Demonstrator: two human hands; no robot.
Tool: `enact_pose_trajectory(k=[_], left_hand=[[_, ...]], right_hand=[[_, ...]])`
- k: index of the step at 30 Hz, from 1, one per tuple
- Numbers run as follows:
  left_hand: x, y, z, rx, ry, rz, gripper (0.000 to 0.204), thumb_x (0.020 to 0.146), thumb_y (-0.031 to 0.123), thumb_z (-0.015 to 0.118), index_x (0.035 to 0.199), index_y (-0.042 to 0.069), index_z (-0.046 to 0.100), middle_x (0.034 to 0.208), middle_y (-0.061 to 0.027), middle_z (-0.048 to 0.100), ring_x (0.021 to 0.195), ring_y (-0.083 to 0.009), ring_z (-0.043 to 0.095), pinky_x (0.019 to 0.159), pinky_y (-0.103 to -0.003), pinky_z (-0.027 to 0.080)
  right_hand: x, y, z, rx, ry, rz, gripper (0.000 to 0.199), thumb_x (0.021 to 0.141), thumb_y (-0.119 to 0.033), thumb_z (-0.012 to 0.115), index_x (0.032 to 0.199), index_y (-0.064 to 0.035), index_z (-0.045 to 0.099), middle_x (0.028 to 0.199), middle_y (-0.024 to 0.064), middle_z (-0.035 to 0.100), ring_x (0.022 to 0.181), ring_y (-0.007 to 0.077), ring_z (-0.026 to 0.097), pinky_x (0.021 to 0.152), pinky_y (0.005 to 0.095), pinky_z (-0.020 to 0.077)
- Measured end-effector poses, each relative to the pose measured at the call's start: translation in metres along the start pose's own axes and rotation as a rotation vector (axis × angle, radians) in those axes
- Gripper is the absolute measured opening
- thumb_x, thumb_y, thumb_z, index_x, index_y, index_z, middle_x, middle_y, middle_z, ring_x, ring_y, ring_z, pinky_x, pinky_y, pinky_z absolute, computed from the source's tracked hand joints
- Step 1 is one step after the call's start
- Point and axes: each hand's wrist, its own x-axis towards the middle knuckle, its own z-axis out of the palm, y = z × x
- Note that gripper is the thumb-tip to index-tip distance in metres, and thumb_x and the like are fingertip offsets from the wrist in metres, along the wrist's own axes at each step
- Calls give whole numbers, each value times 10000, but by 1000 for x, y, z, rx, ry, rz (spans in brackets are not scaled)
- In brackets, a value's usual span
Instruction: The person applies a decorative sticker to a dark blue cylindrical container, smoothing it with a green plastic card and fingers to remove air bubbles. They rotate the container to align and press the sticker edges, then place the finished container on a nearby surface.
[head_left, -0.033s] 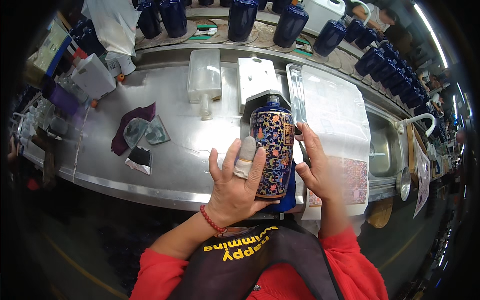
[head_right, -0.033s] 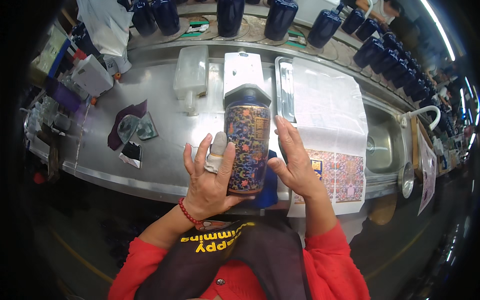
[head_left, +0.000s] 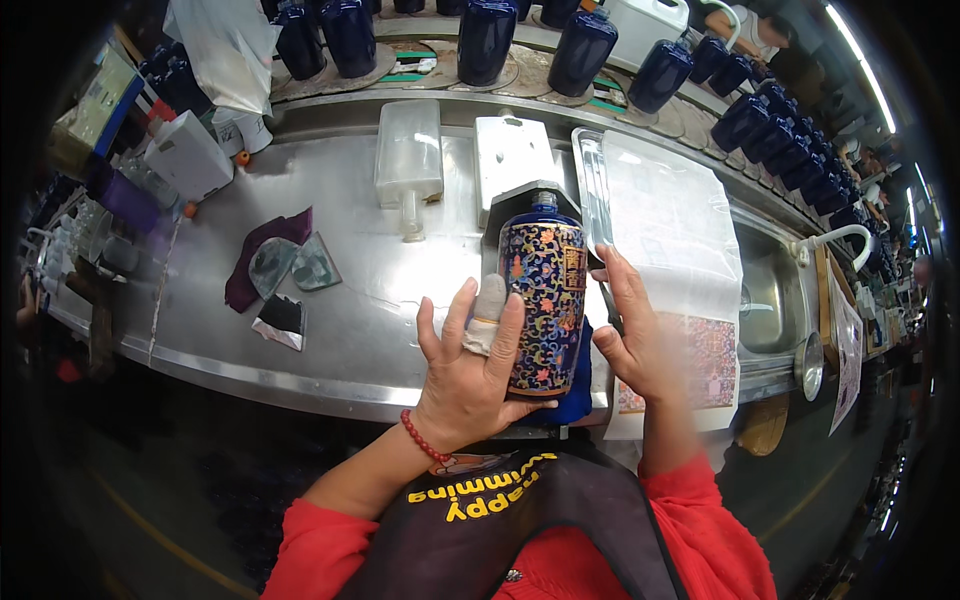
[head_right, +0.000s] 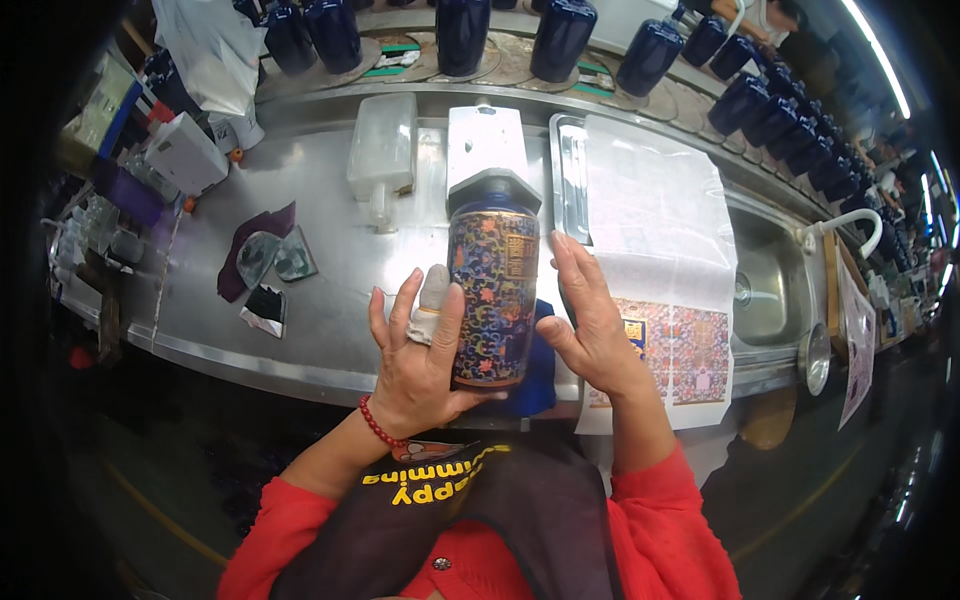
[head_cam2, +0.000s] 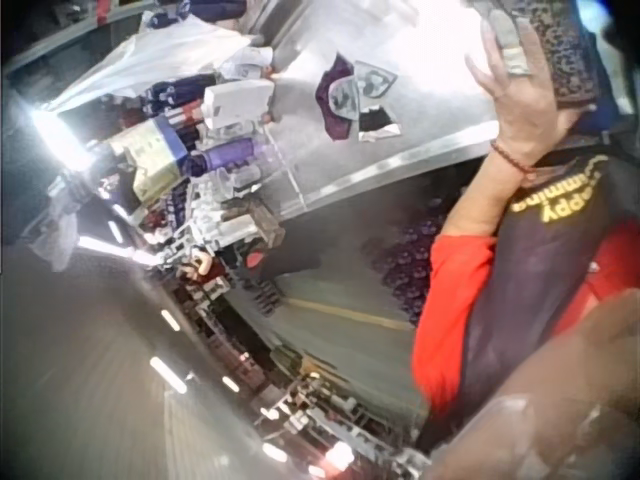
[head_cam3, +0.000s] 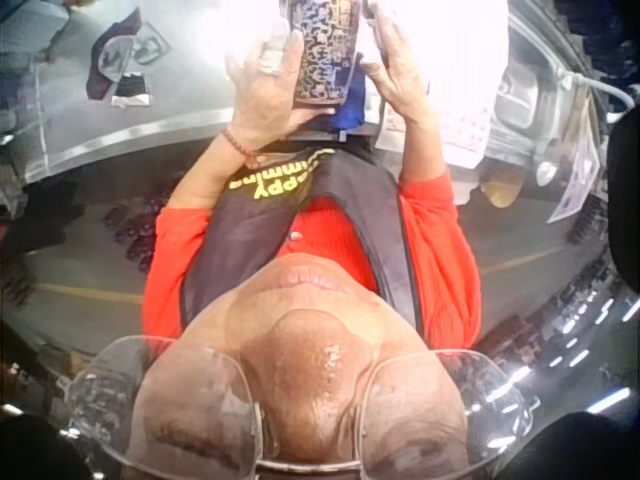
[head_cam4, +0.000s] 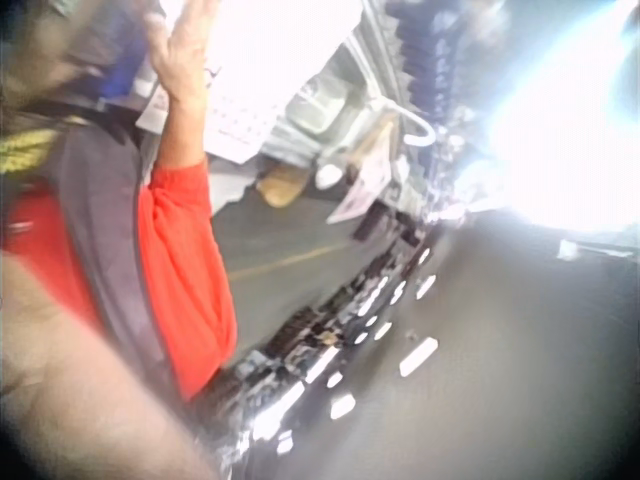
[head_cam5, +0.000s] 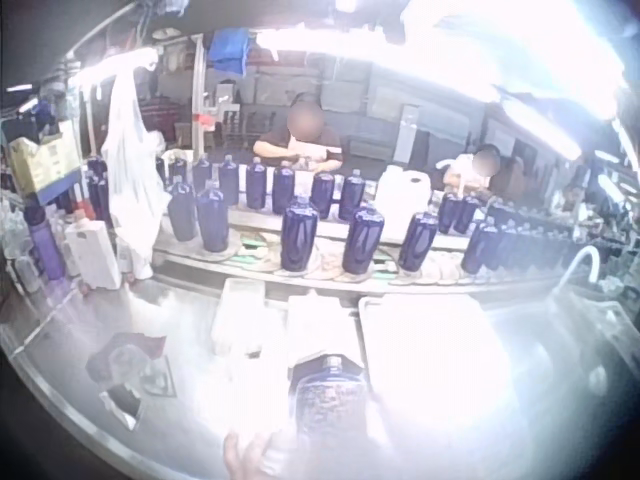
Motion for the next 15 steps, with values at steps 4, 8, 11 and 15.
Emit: enact_pose_trajectory(k=[4,8,11,15], left_hand=[[-8,-10,7,-84,-54,-19,1237,789,767,654,1581,-87,236,1484,-291,432,1467,-462,261,1145,-716,58],[-7,-13,4,-109,-85,-14,1209,829,804,573,1594,-63,219,1514,-302,401,1477,-466,249,1173,-673,63],[4,-23,-5,-298,-58,-55,1076,898,776,506,1599,-8,278,1545,-284,395,1468,-469,262,1189,-634,74],[31,-43,-3,-263,-27,-6,837,976,685,478,1581,112,403,1572,-186,438,1452,-439,305,1206,-567,95]], right_hand=[[-3,-5,-4,-111,7,-59,815,995,-526,599,1587,-29,341,1602,249,320,1448,405,391,1167,455,361],[-2,-4,-1,-128,8,-106,779,983,-487,636,1577,-54,378,1599,250,325,1416,415,418,1158,455,370],[2,1,1,-144,15,-119,769,973,-486,647,1571,-72,397,1590,264,330,1380,420,445,1135,461,393],[3,9,4,-44,12,-125,786,963,-526,640,1586,-119,386,1594,275,313,1367,427,457,1132,471,405]])
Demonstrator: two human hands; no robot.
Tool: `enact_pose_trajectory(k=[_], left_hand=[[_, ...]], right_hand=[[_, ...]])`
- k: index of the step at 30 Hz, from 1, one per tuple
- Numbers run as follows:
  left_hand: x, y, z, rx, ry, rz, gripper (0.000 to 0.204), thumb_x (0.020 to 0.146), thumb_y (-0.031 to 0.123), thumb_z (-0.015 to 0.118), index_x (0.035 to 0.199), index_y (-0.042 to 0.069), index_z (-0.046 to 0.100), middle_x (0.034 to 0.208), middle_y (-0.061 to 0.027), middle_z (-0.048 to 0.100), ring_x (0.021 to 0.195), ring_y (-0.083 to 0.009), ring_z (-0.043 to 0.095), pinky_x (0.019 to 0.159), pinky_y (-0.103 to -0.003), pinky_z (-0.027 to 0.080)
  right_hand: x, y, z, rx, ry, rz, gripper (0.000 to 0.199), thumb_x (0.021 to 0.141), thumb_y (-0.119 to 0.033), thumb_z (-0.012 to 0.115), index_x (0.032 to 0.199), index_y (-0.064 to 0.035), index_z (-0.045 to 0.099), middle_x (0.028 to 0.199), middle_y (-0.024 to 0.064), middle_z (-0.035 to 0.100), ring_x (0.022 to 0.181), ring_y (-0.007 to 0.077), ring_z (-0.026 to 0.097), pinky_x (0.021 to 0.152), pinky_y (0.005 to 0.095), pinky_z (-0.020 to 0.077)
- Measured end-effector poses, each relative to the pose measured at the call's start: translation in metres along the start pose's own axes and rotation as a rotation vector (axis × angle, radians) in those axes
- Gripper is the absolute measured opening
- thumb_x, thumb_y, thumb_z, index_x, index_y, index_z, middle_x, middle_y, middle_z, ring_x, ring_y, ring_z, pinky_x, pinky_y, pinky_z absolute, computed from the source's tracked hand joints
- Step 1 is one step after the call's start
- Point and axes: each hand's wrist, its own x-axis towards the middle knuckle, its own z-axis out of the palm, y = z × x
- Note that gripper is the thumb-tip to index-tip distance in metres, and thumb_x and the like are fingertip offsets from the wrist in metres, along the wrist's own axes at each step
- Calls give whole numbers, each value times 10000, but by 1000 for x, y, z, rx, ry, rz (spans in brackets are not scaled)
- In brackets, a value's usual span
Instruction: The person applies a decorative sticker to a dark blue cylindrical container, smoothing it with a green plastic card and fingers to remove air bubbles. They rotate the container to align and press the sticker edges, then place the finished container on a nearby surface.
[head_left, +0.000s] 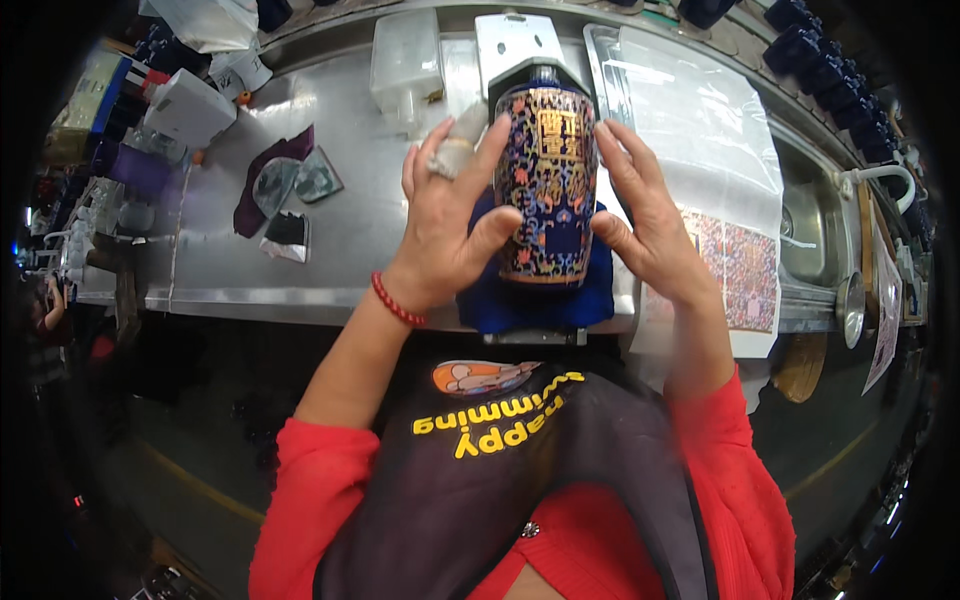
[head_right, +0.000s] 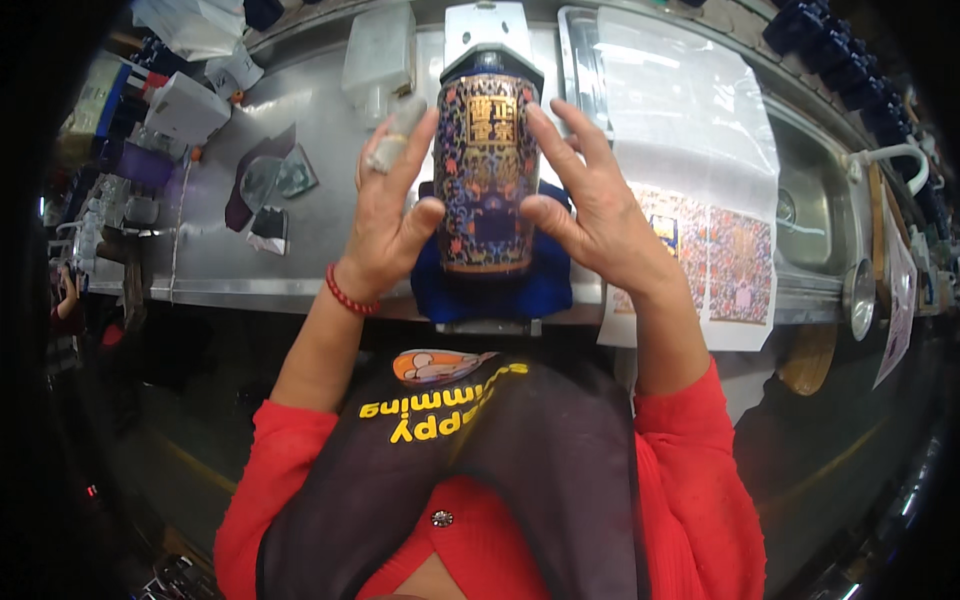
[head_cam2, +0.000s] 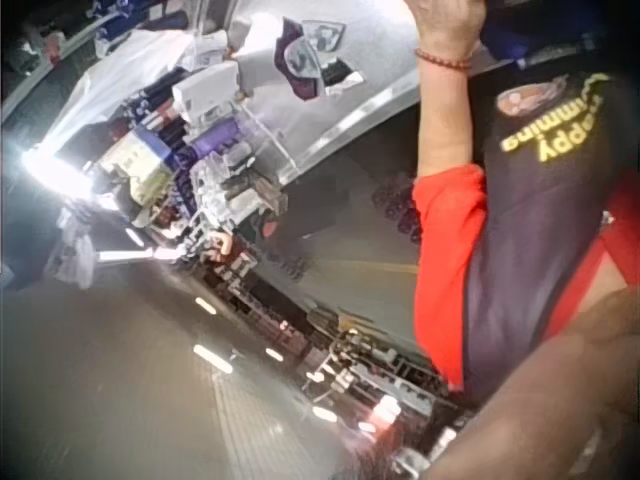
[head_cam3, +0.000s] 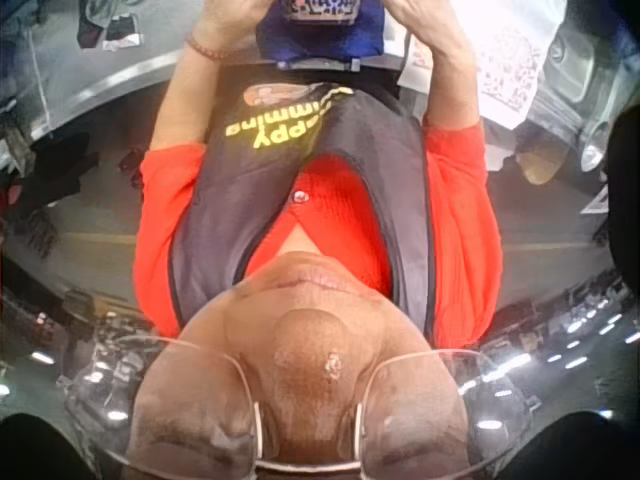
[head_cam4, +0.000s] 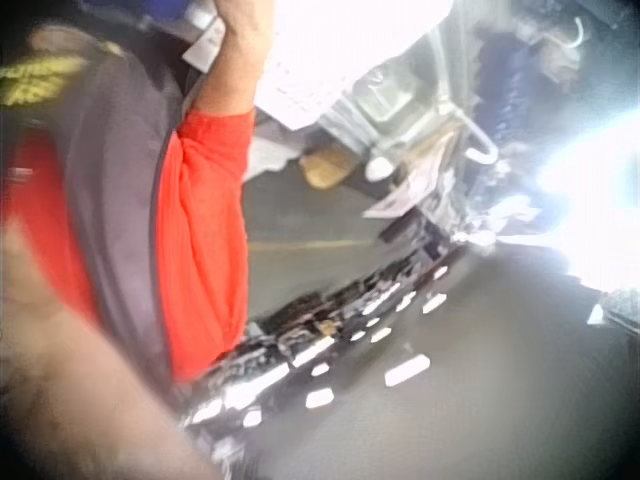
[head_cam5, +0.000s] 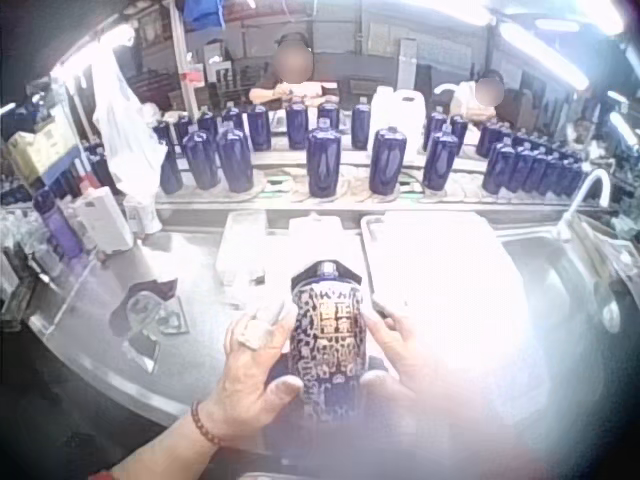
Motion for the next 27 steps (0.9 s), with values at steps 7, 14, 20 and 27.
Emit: enact_pose_trajectory(k=[7,14,20,27], left_hand=[[17,-8,0,-8,-59,110,910,913,706,578,1598,140,384,1586,-149,435,1452,-412,318,1212,-529,118],[19,-15,-5,15,-90,161,953,890,733,582,1598,129,380,1569,-174,441,1441,-401,346,1213,-524,121],[22,-20,-9,7,-131,204,1076,806,798,620,1606,128,354,1571,-205,417,1465,-399,325,1219,-536,110],[22,-20,-12,60,-197,207,1193,736,831,660,1628,132,289,1594,-224,368,1471,-430,303,1212,-584,90]], right_hand=[[-6,2,5,51,-70,61,909,932,-597,654,1615,-99,318,1628,216,275,1506,375,311,1212,454,313],[-8,9,9,48,-62,0,933,921,-579,680,1621,-92,301,1629,217,282,1502,370,312,1226,444,267],[-8,9,5,6,-90,-6,1030,852,-624,728,1622,-94,297,1624,225,289,1506,374,305,1226,454,271],[-11,7,4,20,-105,3,1165,742,-645,802,1626,-93,280,1621,231,293,1503,381,314,1223,469,285]])
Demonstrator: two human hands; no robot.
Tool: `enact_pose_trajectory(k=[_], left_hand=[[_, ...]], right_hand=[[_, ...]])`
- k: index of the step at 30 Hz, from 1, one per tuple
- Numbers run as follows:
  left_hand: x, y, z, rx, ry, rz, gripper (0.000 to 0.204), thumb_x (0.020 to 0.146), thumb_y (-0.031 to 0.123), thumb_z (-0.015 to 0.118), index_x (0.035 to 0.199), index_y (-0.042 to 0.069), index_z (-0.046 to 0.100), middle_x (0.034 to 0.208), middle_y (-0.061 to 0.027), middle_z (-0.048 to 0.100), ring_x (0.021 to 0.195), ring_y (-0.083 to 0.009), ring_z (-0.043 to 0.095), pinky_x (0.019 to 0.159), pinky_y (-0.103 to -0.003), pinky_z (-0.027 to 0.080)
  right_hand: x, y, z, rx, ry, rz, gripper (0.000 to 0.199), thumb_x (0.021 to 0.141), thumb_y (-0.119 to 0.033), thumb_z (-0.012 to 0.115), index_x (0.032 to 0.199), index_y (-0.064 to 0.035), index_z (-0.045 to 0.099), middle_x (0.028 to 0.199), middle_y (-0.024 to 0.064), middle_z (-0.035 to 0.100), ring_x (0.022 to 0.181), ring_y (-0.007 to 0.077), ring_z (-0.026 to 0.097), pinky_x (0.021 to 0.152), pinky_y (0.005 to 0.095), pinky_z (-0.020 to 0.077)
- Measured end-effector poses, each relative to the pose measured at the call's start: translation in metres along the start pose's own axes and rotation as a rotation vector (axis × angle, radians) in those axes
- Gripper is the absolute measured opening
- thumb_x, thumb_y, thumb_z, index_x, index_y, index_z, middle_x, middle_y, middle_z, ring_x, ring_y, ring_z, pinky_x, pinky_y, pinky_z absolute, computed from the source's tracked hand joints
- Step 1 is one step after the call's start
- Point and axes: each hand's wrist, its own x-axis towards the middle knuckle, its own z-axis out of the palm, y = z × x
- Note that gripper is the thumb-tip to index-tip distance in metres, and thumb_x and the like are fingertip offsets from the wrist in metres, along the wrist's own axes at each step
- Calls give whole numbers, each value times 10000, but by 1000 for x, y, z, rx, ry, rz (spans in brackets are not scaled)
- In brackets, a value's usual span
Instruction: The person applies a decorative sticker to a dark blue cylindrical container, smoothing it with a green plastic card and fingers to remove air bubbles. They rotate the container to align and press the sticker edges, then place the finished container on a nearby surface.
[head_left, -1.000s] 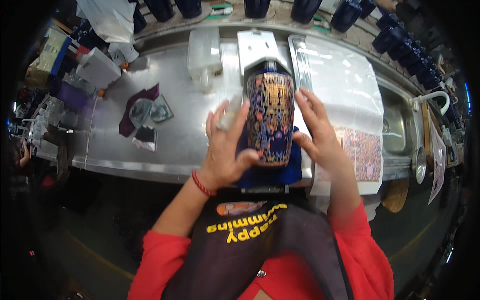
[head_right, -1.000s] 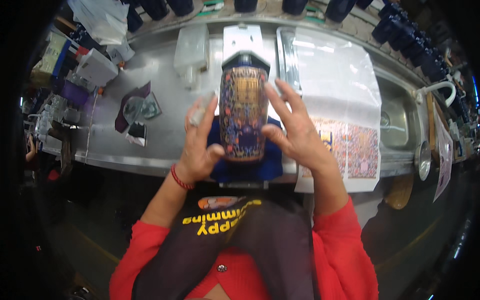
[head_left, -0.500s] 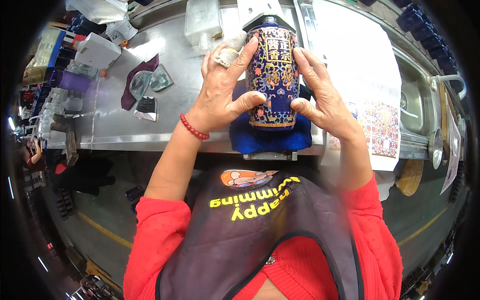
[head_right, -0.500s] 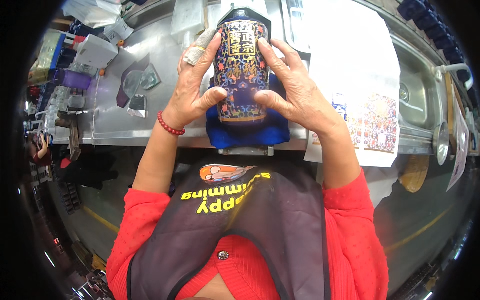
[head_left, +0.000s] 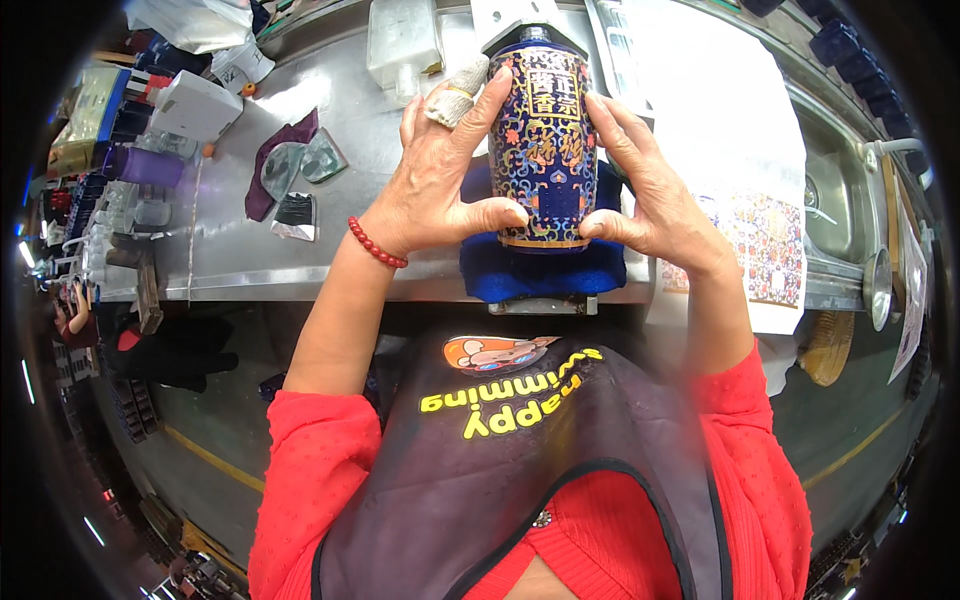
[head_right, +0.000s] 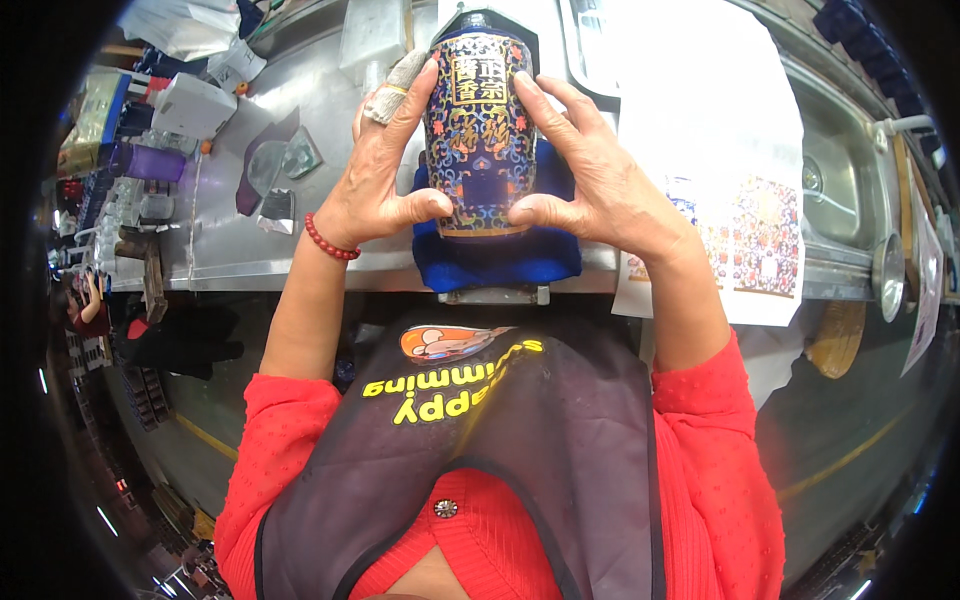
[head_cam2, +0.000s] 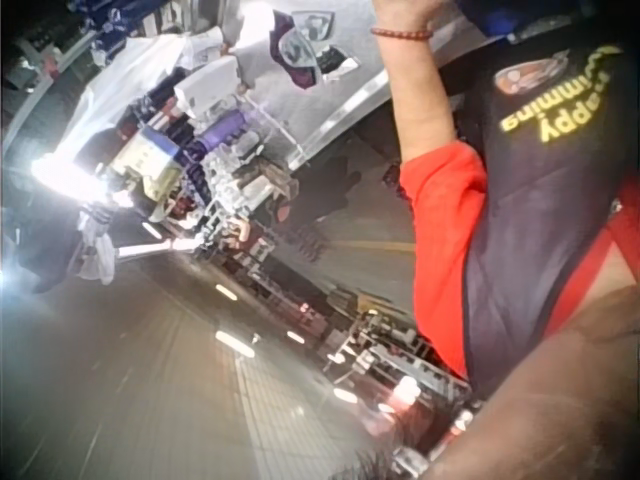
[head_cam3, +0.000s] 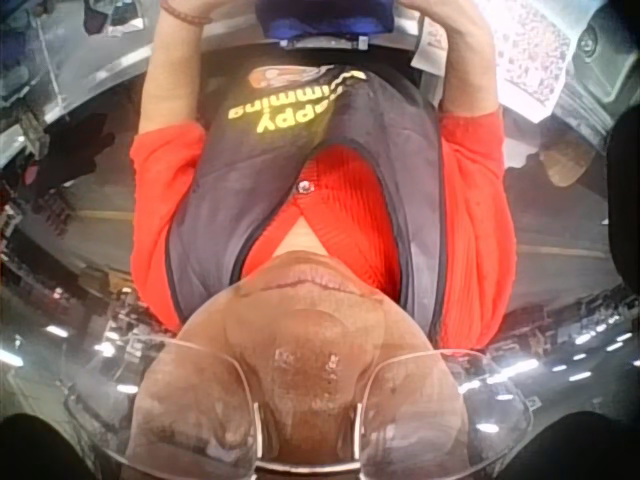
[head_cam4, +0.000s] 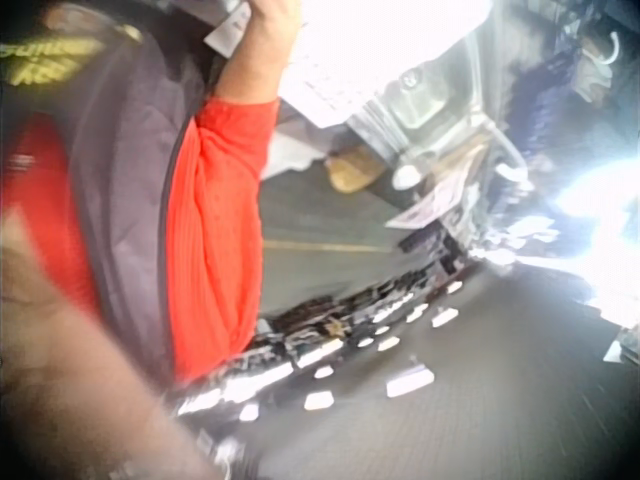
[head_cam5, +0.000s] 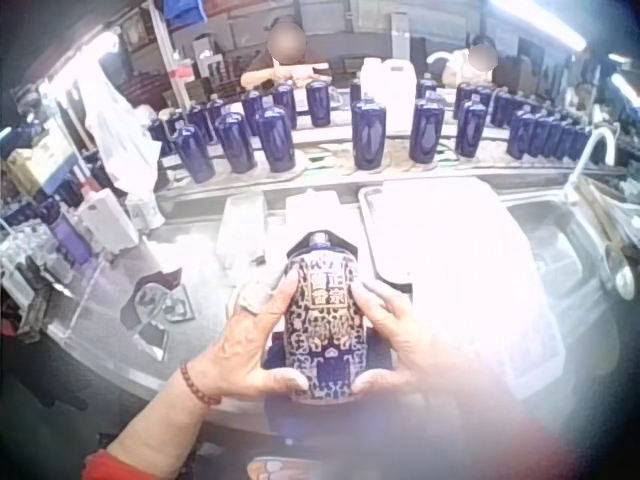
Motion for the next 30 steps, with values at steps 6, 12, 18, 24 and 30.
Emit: enact_pose_trajectory(k=[6,12,18,24,30], left_hand=[[0,3,-4,-62,-28,-89,1244,732,856,635,1634,95,242,1577,-237,374,1467,-432,308,1202,-619,71],[5,7,-6,-20,-45,-141,1256,758,831,636,1635,46,198,1597,-238,344,1486,-419,281,1209,-599,57],[2,8,-6,-41,-93,-178,1262,760,833,638,1638,49,182,1608,-242,334,1506,-447,248,1210,-627,30],[2,8,-6,-39,-97,-174,1258,767,828,636,1639,44,177,1602,-251,341,1499,-448,261,1214,-621,20],[2,9,-7,-36,-100,-169,1255,776,816,639,1636,30,171,1596,-259,343,1495,-449,267,1213,-622,23]], right_hand=[[5,1,-6,-17,0,-14,1216,698,-664,822,1620,-82,283,1616,240,294,1498,393,314,1218,475,295],[18,2,-12,13,-16,-2,1214,717,-603,851,1634,-89,244,1625,248,259,1506,411,295,1212,475,294],[19,3,-12,70,-15,-11,1161,729,-479,882,1632,-124,245,1584,271,306,1460,455,347,1175,482,362],[20,5,-12,84,-11,-29,1177,726,-481,881,1633,-104,232,1577,277,310,1462,457,343,1180,482,359],[20,5,-11,96,-15,-30,1191,725,-491,877,1633,-87,221,1572,280,316,1456,459,349,1184,480,355]])
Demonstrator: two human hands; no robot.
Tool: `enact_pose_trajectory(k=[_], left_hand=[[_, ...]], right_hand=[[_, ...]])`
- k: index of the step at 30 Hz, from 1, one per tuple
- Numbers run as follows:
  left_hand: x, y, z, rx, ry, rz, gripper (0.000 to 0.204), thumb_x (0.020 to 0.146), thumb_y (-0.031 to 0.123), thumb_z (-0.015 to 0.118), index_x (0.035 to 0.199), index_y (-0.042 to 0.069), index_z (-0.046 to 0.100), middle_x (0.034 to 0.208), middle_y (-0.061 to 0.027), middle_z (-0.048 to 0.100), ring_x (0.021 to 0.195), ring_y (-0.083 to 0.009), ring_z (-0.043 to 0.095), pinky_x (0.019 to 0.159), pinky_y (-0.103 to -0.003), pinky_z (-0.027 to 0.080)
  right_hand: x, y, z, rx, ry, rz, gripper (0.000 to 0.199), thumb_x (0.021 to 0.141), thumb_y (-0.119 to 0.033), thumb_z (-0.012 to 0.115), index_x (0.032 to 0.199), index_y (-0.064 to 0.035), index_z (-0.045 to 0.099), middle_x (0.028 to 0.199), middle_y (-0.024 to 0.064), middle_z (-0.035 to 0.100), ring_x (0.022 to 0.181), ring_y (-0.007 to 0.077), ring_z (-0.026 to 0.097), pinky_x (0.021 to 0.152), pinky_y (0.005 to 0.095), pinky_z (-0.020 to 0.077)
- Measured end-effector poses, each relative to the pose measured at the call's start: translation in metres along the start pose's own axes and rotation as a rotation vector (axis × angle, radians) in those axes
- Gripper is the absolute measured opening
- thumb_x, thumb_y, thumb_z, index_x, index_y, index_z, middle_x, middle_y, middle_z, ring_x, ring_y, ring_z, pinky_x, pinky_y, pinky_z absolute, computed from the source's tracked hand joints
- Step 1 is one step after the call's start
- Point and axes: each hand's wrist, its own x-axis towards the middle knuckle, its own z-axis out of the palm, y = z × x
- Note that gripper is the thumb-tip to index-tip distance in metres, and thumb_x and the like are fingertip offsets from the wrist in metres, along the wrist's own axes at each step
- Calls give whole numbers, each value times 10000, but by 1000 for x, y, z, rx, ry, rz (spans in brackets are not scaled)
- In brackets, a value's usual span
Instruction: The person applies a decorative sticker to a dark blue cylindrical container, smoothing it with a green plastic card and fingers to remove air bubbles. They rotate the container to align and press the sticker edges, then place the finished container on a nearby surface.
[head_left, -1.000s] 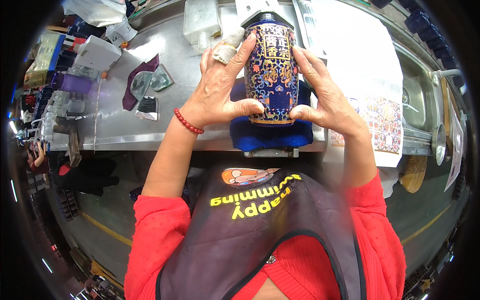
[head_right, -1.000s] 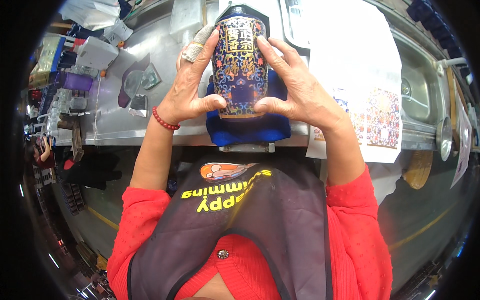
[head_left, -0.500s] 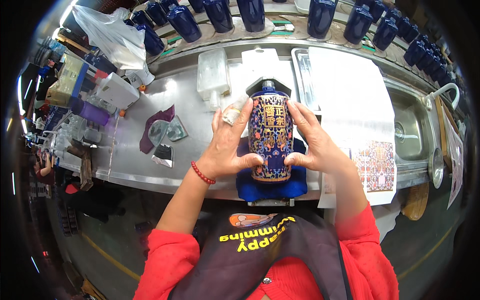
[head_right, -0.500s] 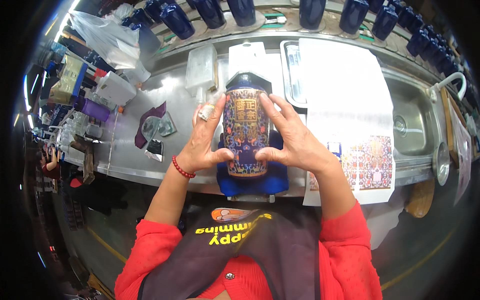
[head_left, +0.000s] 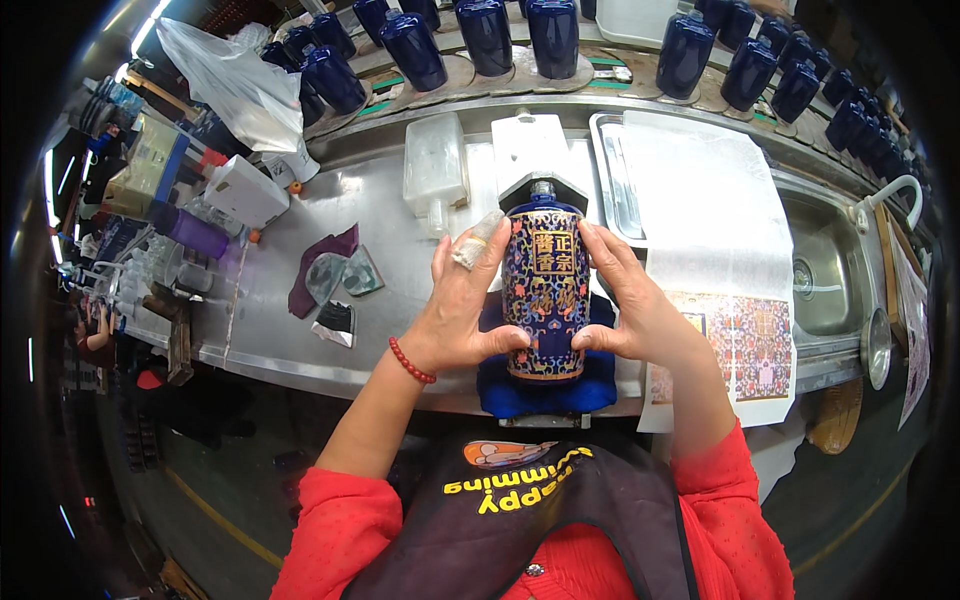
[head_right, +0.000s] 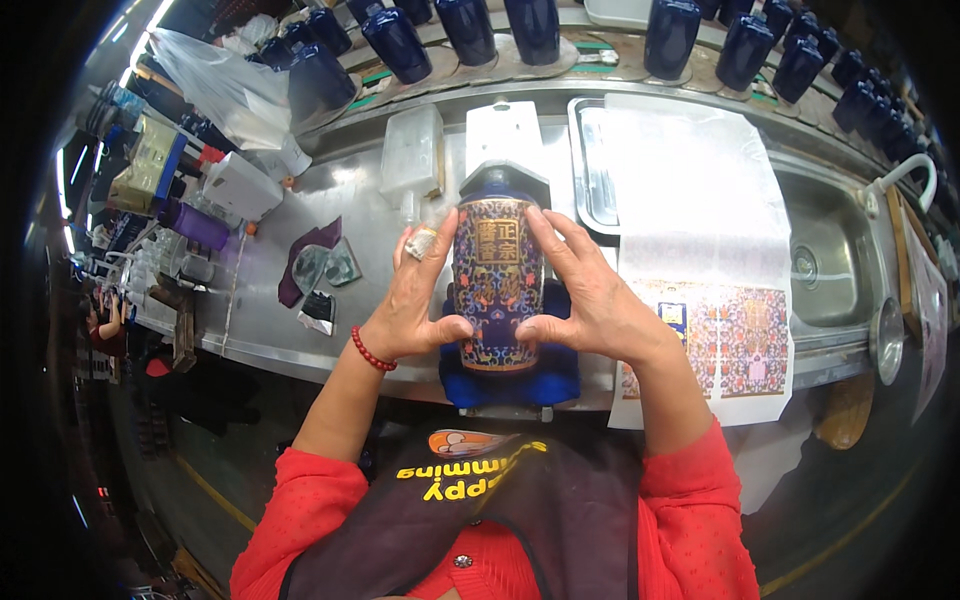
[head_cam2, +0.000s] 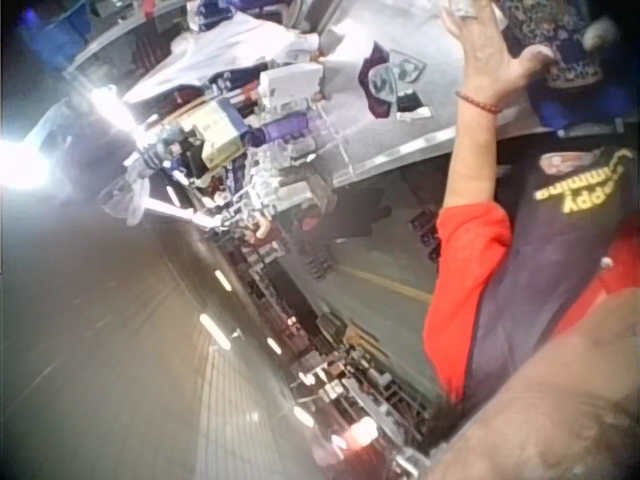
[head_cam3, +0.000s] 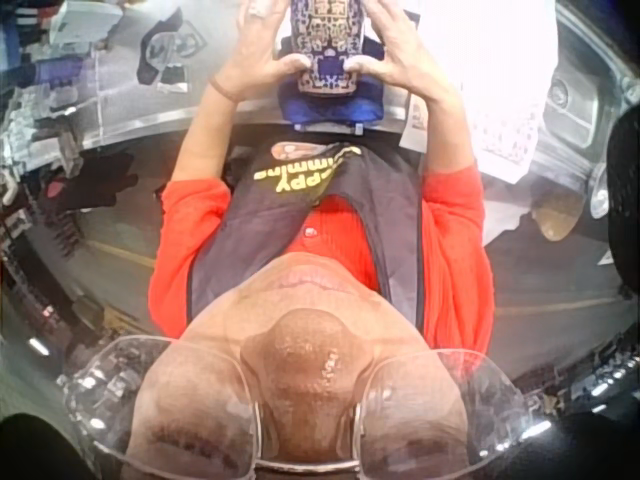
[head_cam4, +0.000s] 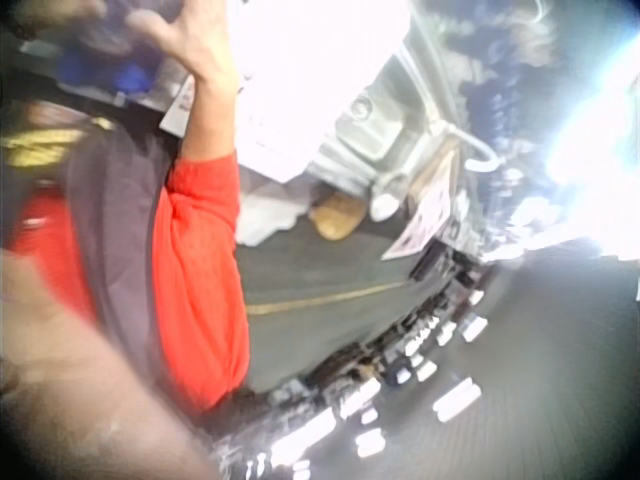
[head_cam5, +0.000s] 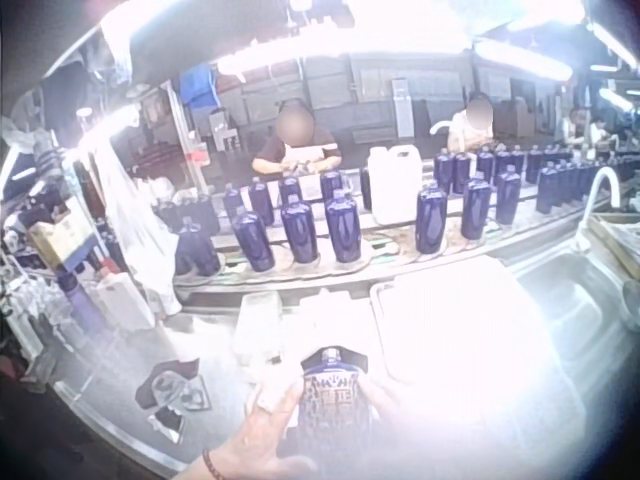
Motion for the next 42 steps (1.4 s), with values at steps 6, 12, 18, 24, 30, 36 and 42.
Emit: enact_pose_trajectory(k=[6,12,18,24,30,36,42], left_hand=[[-2,-2,3,4,5,1,1265,774,823,632,1638,30,158,1594,-275,339,1494,-443,277,1215,-613,33],[-2,-4,2,-2,-1,8,1268,775,820,635,1638,26,153,1595,-280,336,1495,-442,278,1215,-610,36],[-2,-5,2,-9,-19,-9,1274,772,819,639,1638,24,150,1601,-277,331,1497,-444,276,1212,-614,32],[-2,8,-5,23,31,45,1269,772,823,637,1628,13,167,1598,-285,330,1484,-485,266,1205,-628,26],[-29,65,8,294,65,72,1153,750,691,760,1602,67,298,1574,-251,368,1460,-445,296,1174,-661,58],[-40,57,30,304,191,-26,1136,743,549,837,1579,-1,301,1512,-245,444,1407,-434,384,1157,-661,96],[-52,38,48,175,181,-75,1134,846,617,718,1599,-54,200,1497,-252,460,1401,-409,420,1147,-664,135]], right_hand=[[-1,2,2,-44,9,-36,1176,737,-488,870,1634,-94,219,1571,277,318,1455,452,354,1185,480,355],[0,0,1,-34,-7,-21,1179,732,-480,875,1635,-100,220,1575,269,318,1455,453,352,1186,478,354],[-1,3,1,-28,-13,-7,1186,727,-479,882,1636,-105,219,1582,267,312,1463,446,347,1189,472,353],[-9,0,-5,15,-8,19,1223,705,-509,889,1635,-92,213,1597,267,290,1478,443,329,1199,465,338],[-39,-20,17,-135,94,-15,1236,661,-425,930,1619,-62,239,1619,275,251,1443,467,367,1173,479,366],[-48,-23,44,-356,447,-232,1036,701,-311,906,1560,-71,378,1535,261,413,1320,426,516,1062,508,454],[-47,-31,43,-281,439,-210,1055,686,-311,908,1552,-24,377,1519,259,430,1312,440,506,1079,485,447]])
